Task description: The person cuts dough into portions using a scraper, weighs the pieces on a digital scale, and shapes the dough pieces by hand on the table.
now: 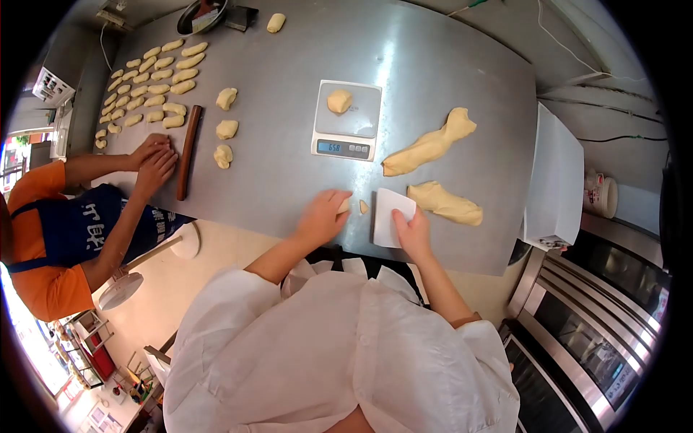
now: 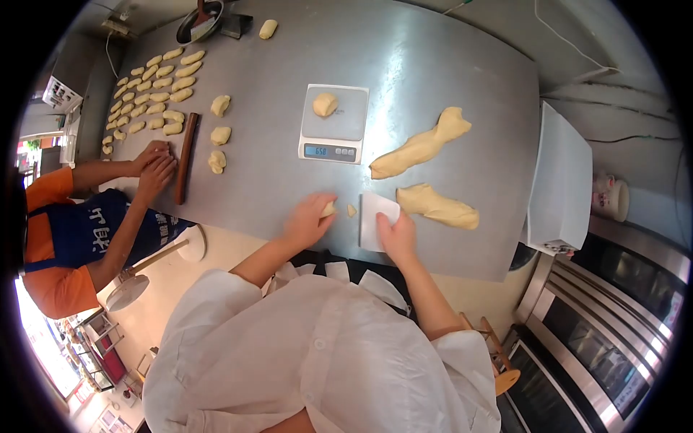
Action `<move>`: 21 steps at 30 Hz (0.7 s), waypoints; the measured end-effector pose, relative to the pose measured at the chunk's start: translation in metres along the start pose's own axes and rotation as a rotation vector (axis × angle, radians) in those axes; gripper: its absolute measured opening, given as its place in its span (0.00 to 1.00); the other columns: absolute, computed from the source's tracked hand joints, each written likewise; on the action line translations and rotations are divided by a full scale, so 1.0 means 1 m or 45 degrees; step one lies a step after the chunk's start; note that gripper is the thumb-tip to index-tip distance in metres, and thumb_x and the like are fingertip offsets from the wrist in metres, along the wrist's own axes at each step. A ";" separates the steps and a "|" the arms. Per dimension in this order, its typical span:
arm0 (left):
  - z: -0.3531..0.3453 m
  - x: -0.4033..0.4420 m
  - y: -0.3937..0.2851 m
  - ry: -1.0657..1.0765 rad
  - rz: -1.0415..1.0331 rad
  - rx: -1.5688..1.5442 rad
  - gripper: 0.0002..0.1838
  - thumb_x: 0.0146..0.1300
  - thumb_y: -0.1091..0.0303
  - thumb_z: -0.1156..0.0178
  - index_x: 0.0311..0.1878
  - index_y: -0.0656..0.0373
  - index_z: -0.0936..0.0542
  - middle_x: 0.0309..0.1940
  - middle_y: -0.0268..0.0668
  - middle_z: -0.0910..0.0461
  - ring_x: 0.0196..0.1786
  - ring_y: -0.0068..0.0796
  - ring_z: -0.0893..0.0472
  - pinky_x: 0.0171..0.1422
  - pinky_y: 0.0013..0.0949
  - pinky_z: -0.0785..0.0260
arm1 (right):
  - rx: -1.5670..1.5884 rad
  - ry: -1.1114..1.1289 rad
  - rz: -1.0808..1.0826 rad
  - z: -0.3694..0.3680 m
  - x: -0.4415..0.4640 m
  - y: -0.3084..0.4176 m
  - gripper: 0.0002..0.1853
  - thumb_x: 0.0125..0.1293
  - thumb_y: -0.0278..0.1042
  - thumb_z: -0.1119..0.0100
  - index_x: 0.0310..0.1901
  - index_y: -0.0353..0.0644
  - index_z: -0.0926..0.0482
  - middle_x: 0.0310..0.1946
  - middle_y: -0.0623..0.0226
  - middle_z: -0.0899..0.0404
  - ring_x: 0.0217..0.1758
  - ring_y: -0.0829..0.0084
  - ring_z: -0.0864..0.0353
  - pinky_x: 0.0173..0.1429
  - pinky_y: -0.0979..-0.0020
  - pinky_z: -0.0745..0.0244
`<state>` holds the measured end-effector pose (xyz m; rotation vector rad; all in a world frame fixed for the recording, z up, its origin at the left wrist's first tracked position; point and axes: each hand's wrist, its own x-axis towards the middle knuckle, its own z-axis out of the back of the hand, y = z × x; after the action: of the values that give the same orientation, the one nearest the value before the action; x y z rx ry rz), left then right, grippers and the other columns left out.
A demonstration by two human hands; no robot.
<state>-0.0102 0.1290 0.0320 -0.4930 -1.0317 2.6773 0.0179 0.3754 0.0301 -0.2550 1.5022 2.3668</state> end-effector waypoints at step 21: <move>-0.032 0.034 0.018 -0.267 -0.655 0.464 0.07 0.51 0.57 0.30 0.27 0.46 0.17 0.25 0.26 0.20 0.36 0.29 0.22 0.48 0.37 0.34 | -0.404 0.255 0.002 -0.037 -0.015 0.020 0.20 0.63 0.31 0.49 0.57 0.34 0.28 0.44 0.40 0.19 0.48 0.40 0.19 0.54 0.49 0.25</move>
<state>-0.0308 0.1468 -0.0104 0.1162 -0.5841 2.3896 0.0237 0.3315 0.0363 -0.5807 1.1956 2.6399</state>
